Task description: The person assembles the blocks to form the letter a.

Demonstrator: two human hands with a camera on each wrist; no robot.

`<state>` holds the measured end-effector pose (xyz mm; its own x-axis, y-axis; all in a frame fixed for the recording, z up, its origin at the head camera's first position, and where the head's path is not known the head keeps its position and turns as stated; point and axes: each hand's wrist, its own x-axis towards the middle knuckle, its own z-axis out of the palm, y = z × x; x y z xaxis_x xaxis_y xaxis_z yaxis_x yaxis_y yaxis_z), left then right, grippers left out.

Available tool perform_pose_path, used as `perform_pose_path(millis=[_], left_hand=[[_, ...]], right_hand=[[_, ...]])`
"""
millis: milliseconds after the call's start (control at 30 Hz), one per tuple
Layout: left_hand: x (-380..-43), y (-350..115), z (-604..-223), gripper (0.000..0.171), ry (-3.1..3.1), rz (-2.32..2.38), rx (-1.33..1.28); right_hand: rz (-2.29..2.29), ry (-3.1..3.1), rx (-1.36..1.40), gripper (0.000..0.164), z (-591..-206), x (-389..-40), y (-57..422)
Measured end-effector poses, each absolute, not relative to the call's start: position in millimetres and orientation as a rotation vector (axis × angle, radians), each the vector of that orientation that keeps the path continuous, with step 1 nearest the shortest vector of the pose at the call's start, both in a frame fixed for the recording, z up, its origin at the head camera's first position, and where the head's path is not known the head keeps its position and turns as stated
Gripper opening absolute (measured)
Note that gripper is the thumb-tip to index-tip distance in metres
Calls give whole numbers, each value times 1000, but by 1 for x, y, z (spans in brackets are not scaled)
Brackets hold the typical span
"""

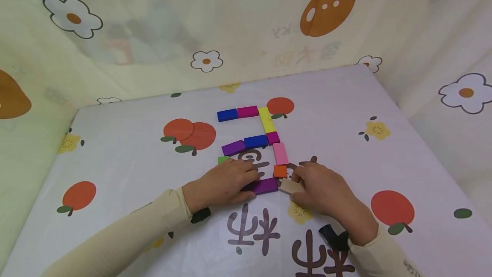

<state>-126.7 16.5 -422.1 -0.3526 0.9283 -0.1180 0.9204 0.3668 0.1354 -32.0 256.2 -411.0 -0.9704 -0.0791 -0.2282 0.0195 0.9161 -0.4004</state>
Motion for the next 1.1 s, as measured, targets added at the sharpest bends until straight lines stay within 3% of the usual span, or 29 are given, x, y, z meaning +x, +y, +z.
perform_pose_path(millis=[1100], left_hand=[[-129, 15, -422, 39, 2416, 123, 1631]], right_hand=[[-634, 2861, -14, 31, -410, -30, 254]])
